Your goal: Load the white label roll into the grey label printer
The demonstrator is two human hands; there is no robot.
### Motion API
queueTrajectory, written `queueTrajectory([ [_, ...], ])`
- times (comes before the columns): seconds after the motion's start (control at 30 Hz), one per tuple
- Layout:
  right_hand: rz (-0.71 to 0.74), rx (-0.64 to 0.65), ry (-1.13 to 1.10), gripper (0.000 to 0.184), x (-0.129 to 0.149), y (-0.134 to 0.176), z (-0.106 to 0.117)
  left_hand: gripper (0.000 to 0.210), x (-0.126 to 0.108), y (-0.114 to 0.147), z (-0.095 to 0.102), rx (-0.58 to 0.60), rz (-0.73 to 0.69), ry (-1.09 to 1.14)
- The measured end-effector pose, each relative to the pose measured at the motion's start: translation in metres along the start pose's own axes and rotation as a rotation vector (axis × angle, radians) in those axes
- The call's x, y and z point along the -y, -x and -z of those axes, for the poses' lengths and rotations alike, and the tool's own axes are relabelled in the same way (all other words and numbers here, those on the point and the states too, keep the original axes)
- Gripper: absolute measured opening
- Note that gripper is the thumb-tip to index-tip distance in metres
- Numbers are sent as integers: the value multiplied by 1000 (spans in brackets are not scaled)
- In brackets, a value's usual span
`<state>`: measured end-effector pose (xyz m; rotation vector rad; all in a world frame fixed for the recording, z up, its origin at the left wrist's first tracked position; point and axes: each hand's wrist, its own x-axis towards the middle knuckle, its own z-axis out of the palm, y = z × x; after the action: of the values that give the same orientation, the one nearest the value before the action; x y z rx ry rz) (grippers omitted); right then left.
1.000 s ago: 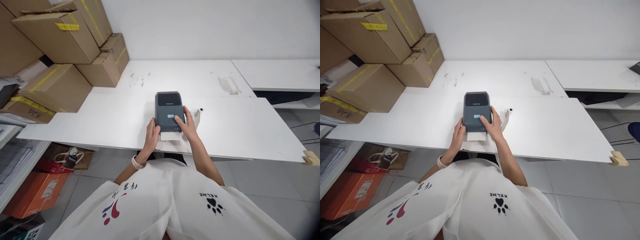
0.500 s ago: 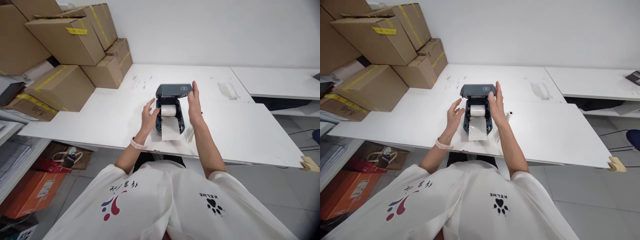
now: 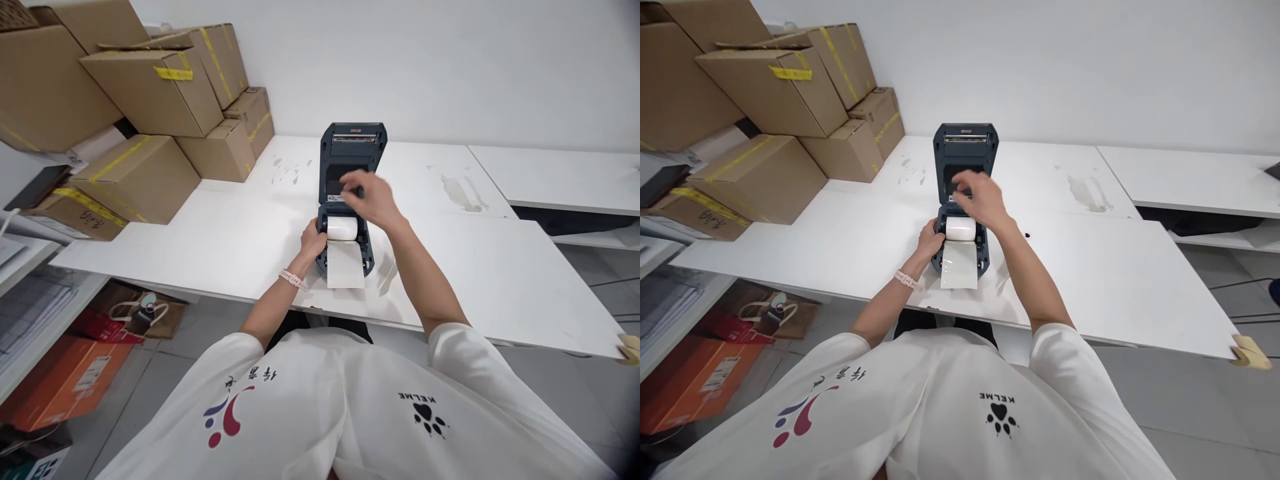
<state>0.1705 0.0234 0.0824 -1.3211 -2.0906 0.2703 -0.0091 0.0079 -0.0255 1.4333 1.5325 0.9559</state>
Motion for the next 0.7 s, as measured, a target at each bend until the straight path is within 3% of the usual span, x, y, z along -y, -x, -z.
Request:
queueTrajectory([
  [0.07,-25,289,70,52,-1,3,-19,68,1,-1,0,-1,-13,4],
  [0.13,-120,468,127,77,-5,3,-41,67,3,-2,-1,0,-21,17],
  [0.2,-205,511,141,99,-11,2,-58,66,5,-2,-1,3,-29,29],
  [0.27,-219,492,54,109,-17,2,-61,66,7,-3,-2,4,-33,42],
  [0.37,-145,461,-295,103,-21,6,-34,66,8,-2,-1,3,-49,58],
  [0.47,-95,386,-539,88,-25,17,18,66,7,1,0,10,-57,54],
  [0.6,-140,251,-466,97,-52,35,75,66,4,5,0,20,-29,84],
  [0.7,-233,156,-436,106,-93,40,79,69,4,5,0,9,-7,99],
])
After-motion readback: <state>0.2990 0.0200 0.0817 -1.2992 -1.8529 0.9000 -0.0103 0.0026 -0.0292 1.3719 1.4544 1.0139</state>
